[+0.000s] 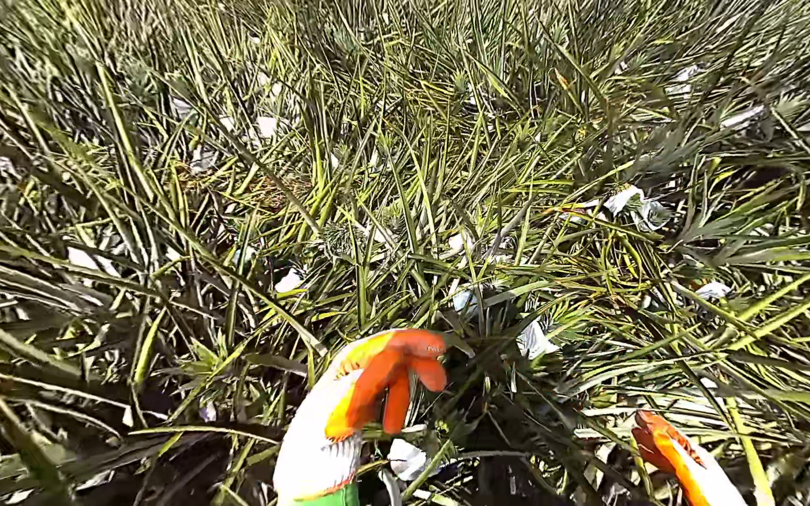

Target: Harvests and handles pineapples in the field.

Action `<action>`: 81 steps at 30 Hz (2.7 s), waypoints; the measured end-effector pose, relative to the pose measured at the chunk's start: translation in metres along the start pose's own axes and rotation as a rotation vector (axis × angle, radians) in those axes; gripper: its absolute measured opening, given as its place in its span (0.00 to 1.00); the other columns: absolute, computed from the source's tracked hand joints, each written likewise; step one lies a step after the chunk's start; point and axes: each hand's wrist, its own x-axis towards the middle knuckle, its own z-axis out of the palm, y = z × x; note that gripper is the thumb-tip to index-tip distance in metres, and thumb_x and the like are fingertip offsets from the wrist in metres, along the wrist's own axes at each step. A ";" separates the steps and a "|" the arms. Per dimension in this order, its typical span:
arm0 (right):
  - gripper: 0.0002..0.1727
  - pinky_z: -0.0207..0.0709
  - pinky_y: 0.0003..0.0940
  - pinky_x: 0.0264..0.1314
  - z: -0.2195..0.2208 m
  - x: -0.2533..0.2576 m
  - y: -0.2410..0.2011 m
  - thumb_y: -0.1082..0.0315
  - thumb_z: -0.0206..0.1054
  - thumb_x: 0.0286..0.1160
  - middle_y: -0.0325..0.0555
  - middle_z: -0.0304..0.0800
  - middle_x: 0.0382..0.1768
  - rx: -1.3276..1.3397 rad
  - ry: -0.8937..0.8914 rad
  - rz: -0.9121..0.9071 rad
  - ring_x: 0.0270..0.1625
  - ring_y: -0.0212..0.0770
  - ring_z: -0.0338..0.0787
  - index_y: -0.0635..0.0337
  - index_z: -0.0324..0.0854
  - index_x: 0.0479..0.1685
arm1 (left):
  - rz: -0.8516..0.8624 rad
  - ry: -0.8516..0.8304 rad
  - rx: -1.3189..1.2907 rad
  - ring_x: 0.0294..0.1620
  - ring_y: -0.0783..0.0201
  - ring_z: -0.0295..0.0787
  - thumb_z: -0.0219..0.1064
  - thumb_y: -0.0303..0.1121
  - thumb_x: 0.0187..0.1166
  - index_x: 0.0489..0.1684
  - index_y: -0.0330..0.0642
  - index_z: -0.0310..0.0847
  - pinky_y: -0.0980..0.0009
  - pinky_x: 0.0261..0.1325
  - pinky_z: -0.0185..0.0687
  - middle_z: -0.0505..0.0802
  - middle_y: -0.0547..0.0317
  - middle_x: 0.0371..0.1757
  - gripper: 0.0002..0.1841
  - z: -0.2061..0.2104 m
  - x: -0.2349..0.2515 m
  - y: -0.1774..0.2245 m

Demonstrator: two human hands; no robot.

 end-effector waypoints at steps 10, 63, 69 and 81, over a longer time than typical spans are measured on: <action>0.36 0.77 0.40 0.82 -0.137 -0.182 -0.003 0.44 0.56 0.87 0.51 0.78 0.80 0.284 1.023 -0.521 0.80 0.42 0.81 0.65 0.71 0.83 | 0.098 -1.030 0.015 0.60 0.54 0.93 0.54 0.48 0.91 0.78 0.55 0.77 0.56 0.64 0.89 0.92 0.56 0.67 0.22 0.279 0.195 -0.061; 0.21 0.82 0.39 0.53 -0.126 -0.136 -0.042 0.54 0.74 0.73 0.52 0.90 0.38 -0.123 0.398 -0.881 0.45 0.41 0.90 0.70 0.87 0.38 | 0.160 -0.537 0.557 0.65 0.76 0.80 0.59 0.24 0.83 0.75 0.22 0.70 0.86 0.69 0.69 0.85 0.44 0.67 0.22 0.467 0.125 -0.068; 0.16 0.82 0.42 0.58 -0.086 -0.104 -0.056 0.57 0.72 0.76 0.49 0.92 0.41 -0.161 0.189 -0.750 0.50 0.41 0.90 0.65 0.90 0.40 | 0.213 -0.408 0.518 0.71 0.75 0.78 0.64 0.30 0.83 0.84 0.25 0.61 0.77 0.75 0.71 0.81 0.45 0.74 0.31 0.352 0.140 -0.135; 0.33 0.83 0.56 0.65 0.000 -0.050 -0.108 0.39 0.73 0.70 0.48 0.93 0.54 -0.385 0.131 -0.212 0.59 0.45 0.91 0.53 0.84 0.65 | -0.566 -0.451 0.997 0.72 0.39 0.83 0.68 0.29 0.78 0.69 0.20 0.77 0.44 0.78 0.72 0.88 0.28 0.65 0.24 0.198 0.028 -0.182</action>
